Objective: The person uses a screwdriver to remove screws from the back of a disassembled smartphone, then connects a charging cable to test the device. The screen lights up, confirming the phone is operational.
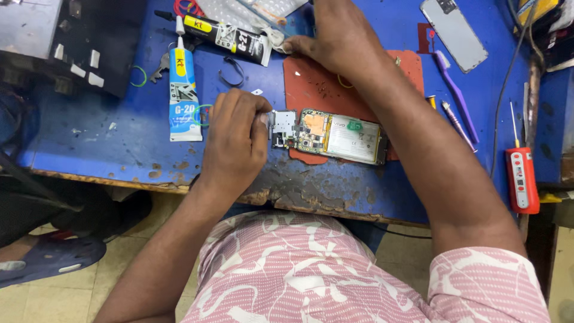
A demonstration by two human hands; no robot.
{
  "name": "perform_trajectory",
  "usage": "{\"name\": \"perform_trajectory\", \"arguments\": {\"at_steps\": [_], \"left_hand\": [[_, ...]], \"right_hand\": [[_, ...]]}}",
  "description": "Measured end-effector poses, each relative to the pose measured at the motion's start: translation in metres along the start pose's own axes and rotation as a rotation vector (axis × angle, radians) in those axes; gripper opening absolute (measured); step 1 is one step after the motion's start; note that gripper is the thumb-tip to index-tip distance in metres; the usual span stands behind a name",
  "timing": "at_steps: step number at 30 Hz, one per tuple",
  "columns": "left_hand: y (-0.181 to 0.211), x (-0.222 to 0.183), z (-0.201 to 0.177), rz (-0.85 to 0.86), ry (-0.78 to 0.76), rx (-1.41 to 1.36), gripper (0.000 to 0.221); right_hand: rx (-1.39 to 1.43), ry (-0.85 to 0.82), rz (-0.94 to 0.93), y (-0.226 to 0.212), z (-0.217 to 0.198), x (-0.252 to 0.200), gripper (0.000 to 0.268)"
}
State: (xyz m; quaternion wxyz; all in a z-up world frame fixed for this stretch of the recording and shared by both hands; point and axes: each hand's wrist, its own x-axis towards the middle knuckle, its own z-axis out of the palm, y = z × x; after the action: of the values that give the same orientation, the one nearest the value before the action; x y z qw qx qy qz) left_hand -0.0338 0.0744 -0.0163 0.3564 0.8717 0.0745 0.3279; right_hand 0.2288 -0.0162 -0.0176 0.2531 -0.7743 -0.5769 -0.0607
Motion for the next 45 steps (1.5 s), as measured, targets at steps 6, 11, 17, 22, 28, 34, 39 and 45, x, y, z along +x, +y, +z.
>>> {"name": "perform_trajectory", "arguments": {"at_steps": [6, 11, 17, 22, 28, 34, 39, 45], "left_hand": [[0.003, 0.004, -0.003, -0.002, -0.112, 0.051, 0.028], [0.011, 0.007, -0.006, 0.105, -0.352, 0.087, 0.071], [0.010, 0.006, -0.008, 0.013, -0.413, 0.115, 0.072], [0.006, 0.005, -0.018, -0.050, -0.361, 0.204, 0.073], [0.008, -0.014, -0.016, -0.331, -0.143, -0.051, 0.040], [0.031, -0.041, 0.029, -0.468, -0.361, -1.054, 0.045], [0.053, -0.027, 0.048, -0.755, -0.144, -1.383, 0.060], [0.052, -0.011, 0.027, -0.742, -0.059, -1.327, 0.060]], "right_hand": [[0.044, 0.017, -0.068, -0.019, -0.045, -0.032, 0.057], [0.086, -0.271, 0.059, -0.059, -0.109, -0.091, 0.062], [-0.002, -0.337, 0.197, -0.087, -0.100, -0.134, 0.075], [0.048, -0.295, 0.315, -0.084, -0.094, -0.147, 0.073], [0.122, 0.021, 0.367, -0.102, -0.088, -0.162, 0.075], [0.216, 0.233, 0.266, -0.148, -0.065, -0.160, 0.075], [0.238, 0.234, 0.213, -0.153, -0.068, -0.159, 0.064], [-0.089, 0.390, 0.590, -0.086, -0.123, -0.221, 0.014]]}}
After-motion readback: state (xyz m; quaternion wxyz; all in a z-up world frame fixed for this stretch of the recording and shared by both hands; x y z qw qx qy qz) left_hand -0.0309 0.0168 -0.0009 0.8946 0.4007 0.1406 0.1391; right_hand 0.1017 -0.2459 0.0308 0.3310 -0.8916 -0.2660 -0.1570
